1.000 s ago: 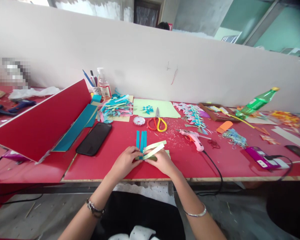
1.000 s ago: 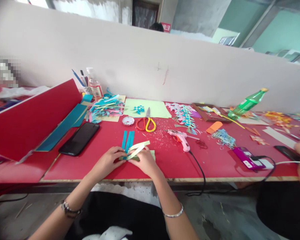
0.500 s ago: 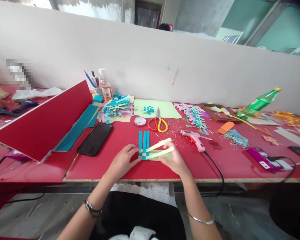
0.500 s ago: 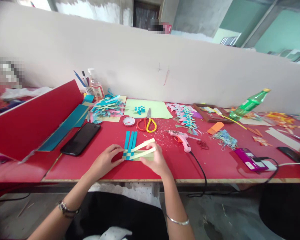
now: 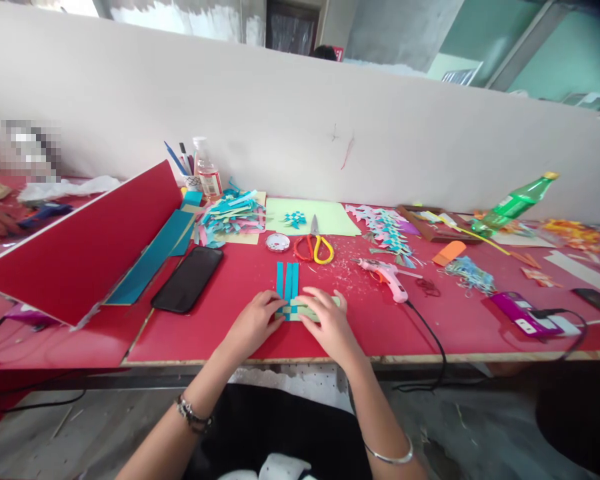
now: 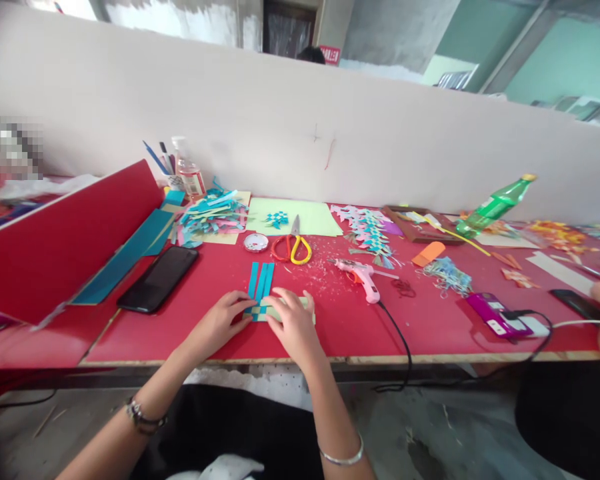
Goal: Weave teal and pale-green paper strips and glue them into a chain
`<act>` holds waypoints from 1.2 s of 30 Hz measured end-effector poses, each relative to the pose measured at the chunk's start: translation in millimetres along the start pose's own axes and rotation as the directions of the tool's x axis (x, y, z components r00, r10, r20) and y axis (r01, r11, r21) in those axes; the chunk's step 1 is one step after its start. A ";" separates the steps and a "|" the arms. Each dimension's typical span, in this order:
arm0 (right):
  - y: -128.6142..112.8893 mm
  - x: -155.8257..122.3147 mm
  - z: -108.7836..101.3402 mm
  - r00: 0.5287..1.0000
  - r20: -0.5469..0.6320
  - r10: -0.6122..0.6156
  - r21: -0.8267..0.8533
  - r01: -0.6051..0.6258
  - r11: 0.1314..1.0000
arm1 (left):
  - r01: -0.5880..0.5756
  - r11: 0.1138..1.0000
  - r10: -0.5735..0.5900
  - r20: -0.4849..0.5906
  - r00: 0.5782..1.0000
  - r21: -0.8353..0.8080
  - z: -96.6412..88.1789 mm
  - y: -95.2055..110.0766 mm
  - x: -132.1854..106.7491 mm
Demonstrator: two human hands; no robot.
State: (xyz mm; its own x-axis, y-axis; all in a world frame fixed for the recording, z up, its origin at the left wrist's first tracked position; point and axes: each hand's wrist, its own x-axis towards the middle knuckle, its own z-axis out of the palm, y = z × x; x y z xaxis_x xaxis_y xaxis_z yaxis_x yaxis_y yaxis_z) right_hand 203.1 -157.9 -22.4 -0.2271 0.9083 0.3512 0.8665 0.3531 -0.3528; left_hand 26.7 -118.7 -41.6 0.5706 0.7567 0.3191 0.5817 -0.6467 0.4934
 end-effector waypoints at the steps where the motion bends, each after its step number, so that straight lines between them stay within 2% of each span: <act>1: -1.4 -0.3 2.8 1.000 0.028 0.002 -0.011 -0.001 1.000 | 0.003 1.000 -0.003 0.000 1.000 -0.009 0.1 -0.3 0.2; 8: 3.1 -1.9 5.1 0.998 0.054 0.033 -0.078 -0.029 0.997 | 0.026 0.995 -0.027 -0.007 1.000 -0.098 3.7 -0.4 2.0; 14: 6.8 0.7 3.3 0.996 0.087 0.013 0.032 -0.016 0.999 | 0.062 0.993 -0.062 -0.002 0.998 -0.098 1.9 4.4 4.4; 19: 9.4 4.6 2.7 0.993 0.114 -0.023 0.120 0.009 0.993 | 0.110 0.993 -0.112 -0.048 0.993 -0.044 -1.1 1.8 6.9; 25: 17.0 11.1 2.2 0.979 0.176 -0.107 0.184 0.074 0.980 | 0.083 0.996 -0.084 -0.033 0.996 -0.042 0.8 -1.8 2.3; 36: 12.6 12.1 0.3 0.978 0.172 -0.114 0.142 0.090 0.986 | 0.062 0.998 -0.062 -0.017 0.998 0.019 0.0 -5.2 -1.1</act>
State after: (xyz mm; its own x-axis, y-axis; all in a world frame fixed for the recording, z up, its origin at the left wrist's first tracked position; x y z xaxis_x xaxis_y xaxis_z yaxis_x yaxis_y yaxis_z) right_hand 211.1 -142.4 -22.8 -0.3978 0.8870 0.2344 0.7708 0.4617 -0.4389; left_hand 23.0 -116.1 -44.5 0.5237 0.7966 0.3019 0.6266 -0.6003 0.4970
